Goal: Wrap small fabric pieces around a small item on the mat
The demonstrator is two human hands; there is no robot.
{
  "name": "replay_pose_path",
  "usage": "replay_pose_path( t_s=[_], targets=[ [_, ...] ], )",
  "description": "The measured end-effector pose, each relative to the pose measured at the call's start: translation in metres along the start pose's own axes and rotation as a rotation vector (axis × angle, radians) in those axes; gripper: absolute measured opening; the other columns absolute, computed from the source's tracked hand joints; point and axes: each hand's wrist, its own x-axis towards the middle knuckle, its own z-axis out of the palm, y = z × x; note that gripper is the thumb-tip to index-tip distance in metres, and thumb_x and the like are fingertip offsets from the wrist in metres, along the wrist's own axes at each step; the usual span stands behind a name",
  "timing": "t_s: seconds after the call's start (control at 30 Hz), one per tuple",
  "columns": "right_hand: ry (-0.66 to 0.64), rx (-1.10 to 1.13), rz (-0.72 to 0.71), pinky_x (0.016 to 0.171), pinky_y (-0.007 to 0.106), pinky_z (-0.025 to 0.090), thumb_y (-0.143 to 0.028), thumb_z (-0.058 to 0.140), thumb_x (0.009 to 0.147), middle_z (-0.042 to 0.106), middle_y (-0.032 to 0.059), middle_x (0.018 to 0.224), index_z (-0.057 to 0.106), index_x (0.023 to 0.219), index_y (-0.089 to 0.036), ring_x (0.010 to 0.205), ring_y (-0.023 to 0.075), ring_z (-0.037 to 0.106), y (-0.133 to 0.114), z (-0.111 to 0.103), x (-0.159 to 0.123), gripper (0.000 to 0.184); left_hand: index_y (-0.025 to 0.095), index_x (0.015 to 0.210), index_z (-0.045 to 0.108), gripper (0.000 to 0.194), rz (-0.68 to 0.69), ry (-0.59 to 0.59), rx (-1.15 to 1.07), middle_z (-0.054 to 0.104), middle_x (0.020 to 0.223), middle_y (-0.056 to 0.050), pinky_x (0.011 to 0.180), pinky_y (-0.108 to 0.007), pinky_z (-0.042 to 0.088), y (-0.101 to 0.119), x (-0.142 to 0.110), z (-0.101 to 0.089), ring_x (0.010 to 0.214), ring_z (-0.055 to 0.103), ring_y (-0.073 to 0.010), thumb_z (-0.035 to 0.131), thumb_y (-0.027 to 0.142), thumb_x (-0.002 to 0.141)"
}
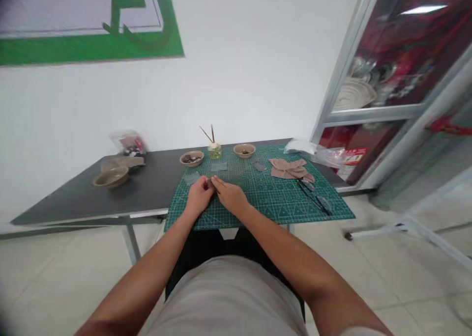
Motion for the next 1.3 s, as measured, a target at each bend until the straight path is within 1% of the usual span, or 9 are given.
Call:
replay_pose_path(
  t_s=[0.17, 0.37, 0.47, 0.57, 0.67, 0.9, 1.0, 1.1, 1.3],
  targets=[
    [-0.014, -0.004, 0.115, 0.097, 0.034, 0.052, -0.015, 0.043, 0.093, 0.059, 0.0117, 0.134, 0.048, 0.139, -0.012, 0.114, 0.0199, 0.064, -0.005, -0.009, 0.002, 0.046, 0.019, 0.069, 0.048, 0.016, -0.001, 0.026, -0.12, 0.049, 0.062, 0.005, 0.06, -0.024, 0.034, -0.001, -0.002, 0.001, 0.06, 0.045, -0.0113, 0.055, 0.027, 0.082],
    [-0.019, -0.007, 0.114, 0.094, 0.032, 0.053, -0.016, 0.042, 0.094, 0.06, 0.0112, 0.134, 0.048, 0.139, -0.014, 0.111, 0.0194, 0.065, -0.007, -0.013, 0.001, 0.045, 0.02, 0.069, 0.049, 0.015, 0.03, 0.033, -0.201, 0.05, 0.063, 0.005, 0.061, -0.024, 0.036, -0.002, -0.003, 0.004, 0.061, 0.047, -0.0111, 0.056, 0.025, 0.081],
    [-0.017, -0.021, 0.181, 0.091, 0.032, 0.054, -0.019, 0.042, 0.095, 0.065, 0.0109, 0.126, 0.05, 0.137, -0.015, 0.106, 0.0199, 0.067, -0.005, -0.013, 0.001, 0.043, 0.02, 0.076, 0.052, 0.015, 0.011, 0.081, -0.309, 0.053, 0.066, 0.004, 0.062, -0.024, 0.039, -0.004, -0.003, 0.006, 0.062, 0.05, -0.0112, 0.06, 0.031, 0.082],
    [0.018, -0.019, 0.217, 0.092, 0.033, 0.053, -0.018, 0.042, 0.094, 0.064, 0.0122, 0.128, 0.05, 0.137, -0.014, 0.11, 0.0204, 0.066, -0.003, -0.013, 0.002, 0.044, 0.021, 0.089, 0.054, 0.015, 0.007, 0.109, -0.396, 0.054, 0.066, 0.005, 0.061, -0.024, 0.042, -0.004, -0.002, 0.008, 0.06, 0.052, -0.0113, 0.061, 0.031, 0.082],
    [0.046, -0.009, 0.235, 0.094, 0.033, 0.052, -0.016, 0.041, 0.093, 0.063, 0.0128, 0.128, 0.05, 0.137, -0.013, 0.111, 0.0206, 0.065, -0.002, -0.013, 0.001, 0.045, 0.021, 0.1, 0.056, 0.02, 0.002, 0.086, -0.423, 0.056, 0.066, 0.005, 0.063, -0.025, 0.044, -0.005, -0.001, 0.009, 0.062, 0.056, -0.0124, 0.06, 0.032, 0.084],
    [0.082, 0.016, 0.286, 0.094, 0.034, 0.052, -0.017, 0.041, 0.093, 0.065, 0.0124, 0.125, 0.051, 0.137, -0.014, 0.11, 0.0214, 0.065, -0.003, -0.015, 0.003, 0.045, 0.019, 0.103, 0.059, 0.029, -0.014, 0.023, -0.544, 0.062, 0.072, 0.002, 0.069, -0.026, 0.048, -0.01, 0.003, 0.011, 0.068, 0.061, -0.013, 0.066, 0.027, 0.075],
    [0.091, 0.028, 0.285, 0.094, 0.035, 0.052, -0.017, 0.04, 0.093, 0.065, 0.0122, 0.126, 0.051, 0.137, -0.014, 0.109, 0.0217, 0.066, -0.003, -0.015, 0.003, 0.045, 0.019, 0.098, 0.062, 0.022, -0.035, 0.014, -0.456, 0.063, 0.069, 0.002, 0.067, -0.026, 0.047, -0.009, 0.003, 0.009, 0.065, 0.06, -0.0134, 0.064, 0.029, 0.078],
    [0.098, 0.031, 0.241, 0.096, 0.035, 0.052, -0.016, 0.04, 0.093, 0.063, 0.0115, 0.13, 0.051, 0.137, -0.015, 0.112, 0.0208, 0.065, -0.002, -0.013, 0.002, 0.045, 0.019, 0.084, 0.065, 0.015, -0.023, 0.034, -0.284, 0.066, 0.074, 0.001, 0.066, -0.025, 0.045, -0.003, 0.002, 0.005, 0.066, 0.058, -0.0132, 0.062, 0.033, 0.08],
    [0.054, -0.014, 0.082, 0.1, 0.033, 0.05, -0.013, 0.04, 0.093, 0.055, 0.0082, 0.139, 0.049, 0.139, -0.018, 0.122, 0.0175, 0.058, -0.002, -0.008, -0.001, 0.047, 0.019, 0.074, 0.062, 0.007, -0.015, 0.037, -0.139, 0.058, 0.064, 0.004, 0.061, -0.023, 0.039, 0.004, 0.001, 0.002, 0.061, 0.051, -0.0111, 0.058, 0.023, 0.078]
  ],
)
